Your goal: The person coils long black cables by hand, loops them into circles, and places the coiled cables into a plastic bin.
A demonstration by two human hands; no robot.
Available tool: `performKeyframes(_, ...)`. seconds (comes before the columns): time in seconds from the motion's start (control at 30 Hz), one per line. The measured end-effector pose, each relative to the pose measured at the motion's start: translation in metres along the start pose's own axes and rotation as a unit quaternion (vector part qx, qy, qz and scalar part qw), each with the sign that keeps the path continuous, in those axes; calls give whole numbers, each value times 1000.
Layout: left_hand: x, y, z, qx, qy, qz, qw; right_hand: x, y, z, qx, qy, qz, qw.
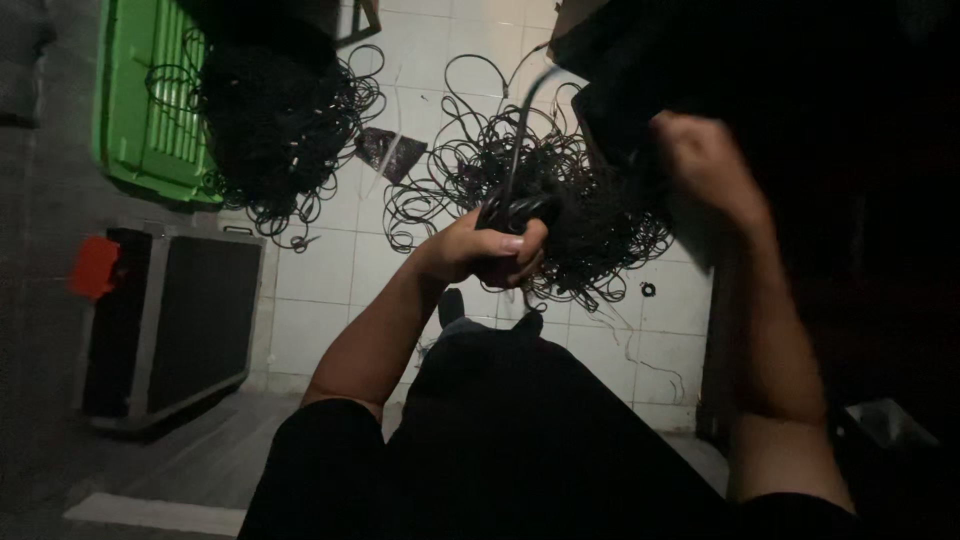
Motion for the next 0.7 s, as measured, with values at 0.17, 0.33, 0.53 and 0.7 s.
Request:
performKeyframes(0.17, -30, 4, -9, 31, -77, 100, 991, -39, -19, 86, 38, 173, 20, 984)
performKeyframes(0.33, -111, -16, -44, 48, -92, 299, 949, -46, -87, 188, 147, 191, 70, 968)
performKeyframes(0.53, -138, -39, -125, -287, 231, 398, 840, 9, -121, 169, 163, 115, 66, 978)
performKeyframes(0.7, -113, -9, -174, -432, 502, 338, 668, 74, -149, 80, 137, 30, -11, 990)
Point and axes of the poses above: each hand's wrist, its own y-axis towards the middle knuckle, its own z-axis out of the palm, x = y × z, the point moved 10 cm from there along y, towards the middle knuckle, and after that the axes turned 7 degrees about -x, right-handed, at the moved point
